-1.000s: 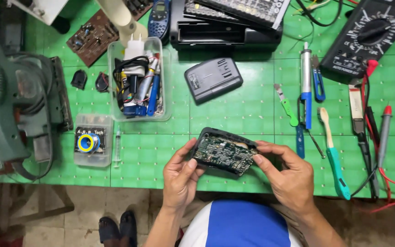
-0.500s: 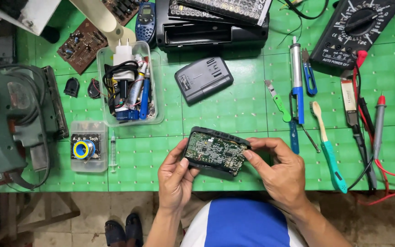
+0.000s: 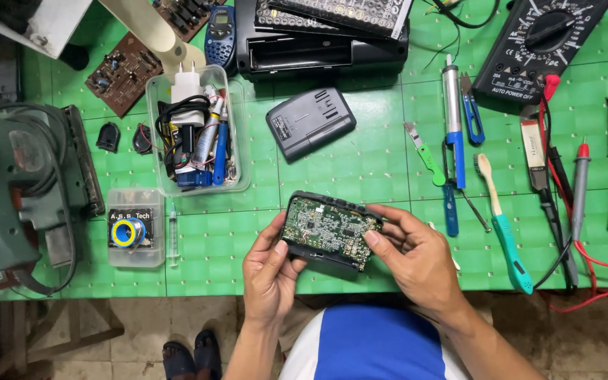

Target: Cleaning and inspecting the internal circuit board and mechanical components of a portable electronic device on a workbench.

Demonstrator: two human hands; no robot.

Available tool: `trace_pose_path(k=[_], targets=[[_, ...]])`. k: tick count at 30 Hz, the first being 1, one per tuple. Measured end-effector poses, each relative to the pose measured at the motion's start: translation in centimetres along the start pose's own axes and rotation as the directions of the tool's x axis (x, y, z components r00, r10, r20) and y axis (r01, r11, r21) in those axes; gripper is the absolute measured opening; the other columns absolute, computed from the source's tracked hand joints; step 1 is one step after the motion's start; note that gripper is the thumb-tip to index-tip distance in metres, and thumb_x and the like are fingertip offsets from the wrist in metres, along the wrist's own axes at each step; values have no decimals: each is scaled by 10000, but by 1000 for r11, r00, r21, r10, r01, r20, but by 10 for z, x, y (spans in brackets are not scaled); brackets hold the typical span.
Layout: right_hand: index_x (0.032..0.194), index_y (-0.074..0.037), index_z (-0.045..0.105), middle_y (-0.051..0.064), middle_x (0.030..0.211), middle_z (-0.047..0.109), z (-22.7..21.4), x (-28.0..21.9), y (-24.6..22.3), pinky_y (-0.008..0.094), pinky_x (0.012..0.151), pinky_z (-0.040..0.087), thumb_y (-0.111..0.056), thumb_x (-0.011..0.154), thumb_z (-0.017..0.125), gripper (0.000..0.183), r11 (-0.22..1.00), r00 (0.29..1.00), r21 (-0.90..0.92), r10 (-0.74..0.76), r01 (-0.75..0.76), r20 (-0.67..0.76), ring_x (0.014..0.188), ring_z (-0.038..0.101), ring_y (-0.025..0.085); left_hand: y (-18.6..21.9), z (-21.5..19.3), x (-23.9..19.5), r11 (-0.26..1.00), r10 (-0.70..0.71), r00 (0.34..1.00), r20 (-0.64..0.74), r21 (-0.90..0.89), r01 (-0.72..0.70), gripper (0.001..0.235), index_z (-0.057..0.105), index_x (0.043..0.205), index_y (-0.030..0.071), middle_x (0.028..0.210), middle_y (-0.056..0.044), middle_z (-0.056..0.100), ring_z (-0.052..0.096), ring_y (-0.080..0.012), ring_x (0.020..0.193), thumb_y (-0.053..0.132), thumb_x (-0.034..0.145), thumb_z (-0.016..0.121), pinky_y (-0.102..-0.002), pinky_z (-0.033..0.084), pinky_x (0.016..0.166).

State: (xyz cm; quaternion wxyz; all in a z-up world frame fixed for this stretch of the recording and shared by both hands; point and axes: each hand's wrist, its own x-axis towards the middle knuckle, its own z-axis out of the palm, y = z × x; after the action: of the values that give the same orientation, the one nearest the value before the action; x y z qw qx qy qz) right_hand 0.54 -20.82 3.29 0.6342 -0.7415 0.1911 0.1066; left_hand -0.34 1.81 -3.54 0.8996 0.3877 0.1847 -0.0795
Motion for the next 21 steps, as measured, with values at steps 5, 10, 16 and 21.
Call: trace_pose_path(k=[5,10,16,21], targets=[[1276,-87,738,46,918,774,1,1,2,206,843,611,-205,852,772,441,1000,999,7,-28,28,-31,873,692,80,2,2,1,1000,-28,1000,-8,-10,28,511,496,1454,-79,1227,-189,655,710,-206,915,22,965,603,-300,669,718],[1263,-56,736,47,901,769,2,1,4,197,815,605,-161,865,766,412,998,998,38,-56,57,-34,829,689,72,1,2,2,999,-40,999,-27,3,40,512,501,1450,-80,1281,-186,630,685,-186,914,22,959,602,-273,662,683],[1218,-96,775,17,832,727,1,1,3,186,793,583,-192,851,794,379,1000,997,-17,-22,20,-77,809,659,56,1,2,2,999,-46,998,-32,5,46,506,507,1445,-81,1166,-196,665,703,-195,862,26,960,608,-286,668,691],[1223,-99,781,12,829,708,0,1,1,185,787,582,-209,839,806,400,1000,997,-30,-11,9,-80,816,652,59,2,4,2,998,-56,998,-39,9,57,505,510,1445,-70,1169,-197,674,708,-218,902,41,963,608,-325,662,736]])
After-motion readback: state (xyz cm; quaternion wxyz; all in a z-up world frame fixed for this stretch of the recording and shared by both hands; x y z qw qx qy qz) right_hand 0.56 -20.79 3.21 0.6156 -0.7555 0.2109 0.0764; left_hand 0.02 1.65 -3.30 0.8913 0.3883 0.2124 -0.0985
